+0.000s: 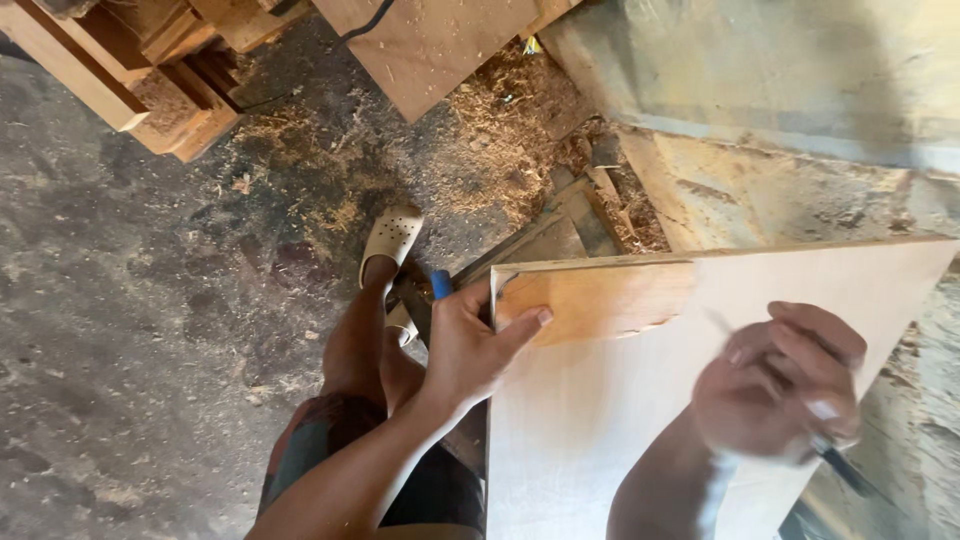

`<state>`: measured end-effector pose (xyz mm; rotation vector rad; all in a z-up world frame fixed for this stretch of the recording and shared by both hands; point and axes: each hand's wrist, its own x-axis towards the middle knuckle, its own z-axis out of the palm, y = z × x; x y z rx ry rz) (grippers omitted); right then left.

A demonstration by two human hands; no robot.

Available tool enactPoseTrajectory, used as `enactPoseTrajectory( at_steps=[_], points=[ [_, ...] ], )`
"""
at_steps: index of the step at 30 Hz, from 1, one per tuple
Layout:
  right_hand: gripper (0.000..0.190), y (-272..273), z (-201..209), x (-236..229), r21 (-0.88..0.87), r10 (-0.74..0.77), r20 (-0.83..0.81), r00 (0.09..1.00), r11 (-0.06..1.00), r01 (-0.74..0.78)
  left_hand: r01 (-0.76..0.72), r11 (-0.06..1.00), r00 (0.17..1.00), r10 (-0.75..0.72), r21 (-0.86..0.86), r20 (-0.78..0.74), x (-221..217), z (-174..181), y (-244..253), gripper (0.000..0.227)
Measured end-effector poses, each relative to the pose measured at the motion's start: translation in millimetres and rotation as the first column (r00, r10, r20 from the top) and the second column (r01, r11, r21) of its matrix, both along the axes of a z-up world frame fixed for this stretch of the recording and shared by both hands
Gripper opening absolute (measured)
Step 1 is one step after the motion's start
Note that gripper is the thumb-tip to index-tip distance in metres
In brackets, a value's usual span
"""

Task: The person traces a small wooden template onto several larger wooden boards using a black marker, handling each board individually and placing them on a stack.

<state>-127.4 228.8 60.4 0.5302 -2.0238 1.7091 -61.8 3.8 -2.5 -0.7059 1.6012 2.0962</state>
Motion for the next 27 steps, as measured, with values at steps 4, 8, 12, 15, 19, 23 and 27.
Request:
enactPoseTrajectory(
  at_steps=[4, 8, 12, 15, 19, 23, 27],
  points=[
    [0.076, -36, 19, 9, -0.342, 0.462, 0.519, 0.719, 0.883, -0.321, -0.007, 1.000, 1.000, 0.007, 0.006, -0.016, 1, -3, 0, 0.024],
    [0.049, -63, 17, -13, -0.165, 0.432, 0.718, 0.547, 0.868, -0.469, 0.127, 0.990, 0.986, -0.120, -0.055, 0.117, -2, 0, -3, 0.026],
    [0.011, -79, 17, -30, 0.259, 0.214, 0.768, 0.603, 0.758, -0.599, 0.061, 0.996, 0.997, -0.064, -0.068, -0.045, -2, -2, -4, 0.025],
    [0.007, -90, 22, -36, 0.362, 0.106, 0.788, 0.607, 0.718, -0.594, 0.053, 0.997, 0.998, -0.055, -0.054, -0.033, -1, -4, -3, 0.028],
    [0.009, -105, 25, -40, 0.363, 0.097, 0.806, 0.584, 0.698, -0.617, -0.022, 0.999, 0.995, 0.018, -0.046, -0.102, 2, -5, -2, 0.027],
    [0.009, -115, 26, -41, 0.367, 0.104, 0.816, 0.569, 0.667, -0.648, 0.013, 0.999, 0.999, -0.014, -0.050, -0.039, -1, -1, -4, 0.025],
    [0.009, -119, 28, -43, 0.346, 0.119, 0.832, 0.542, 0.653, -0.674, -0.006, 0.999, 0.999, 0.005, -0.034, -0.053, -4, 3, -6, 0.026]
  ],
)
